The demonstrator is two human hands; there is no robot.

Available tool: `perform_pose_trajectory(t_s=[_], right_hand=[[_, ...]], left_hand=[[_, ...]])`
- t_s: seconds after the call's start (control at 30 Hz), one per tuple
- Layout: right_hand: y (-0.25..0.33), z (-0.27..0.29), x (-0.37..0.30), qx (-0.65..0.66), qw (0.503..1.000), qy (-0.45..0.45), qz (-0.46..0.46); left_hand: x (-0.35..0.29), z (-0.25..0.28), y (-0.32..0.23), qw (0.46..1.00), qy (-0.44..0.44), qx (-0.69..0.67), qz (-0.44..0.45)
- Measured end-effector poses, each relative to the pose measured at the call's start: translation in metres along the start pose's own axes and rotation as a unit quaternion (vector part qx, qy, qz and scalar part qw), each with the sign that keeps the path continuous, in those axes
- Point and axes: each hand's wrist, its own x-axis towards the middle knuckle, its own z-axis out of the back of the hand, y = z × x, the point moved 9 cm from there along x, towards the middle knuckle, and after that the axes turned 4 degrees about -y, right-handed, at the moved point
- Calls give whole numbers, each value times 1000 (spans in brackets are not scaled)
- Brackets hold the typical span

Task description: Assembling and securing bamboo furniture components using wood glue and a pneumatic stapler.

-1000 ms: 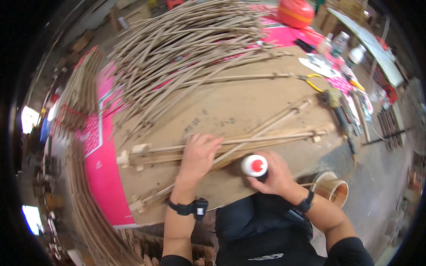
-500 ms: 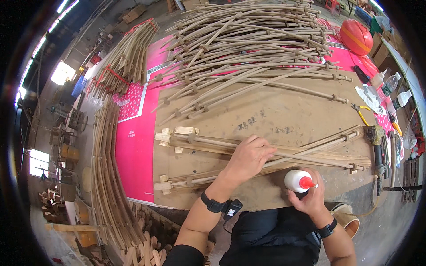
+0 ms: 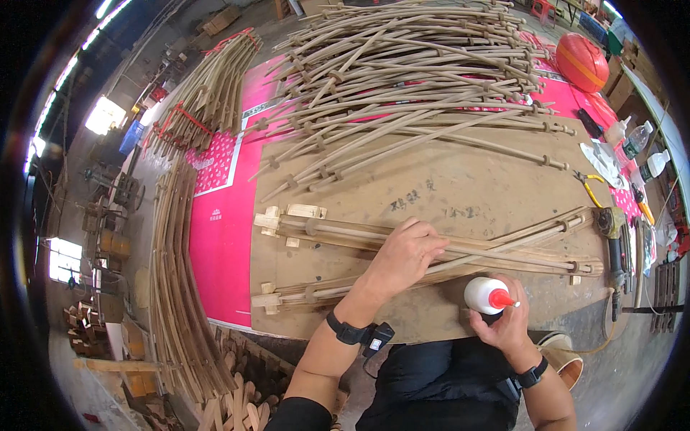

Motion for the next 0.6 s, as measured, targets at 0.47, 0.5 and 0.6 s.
perform_pose_trajectory(t_s=[0.47, 0.5, 0.6], right_hand=[[-9, -4, -3, 27, 998, 1, -51], [-5, -3, -1, 12, 1000, 5, -25], [-13, 3, -10, 12, 999, 4, -31]], left_hand=[[-3, 2, 8, 999, 13, -8, 30], [-2, 2, 8, 1000, 11, -1, 28], [6, -3, 0, 1000, 5, 1, -6]])
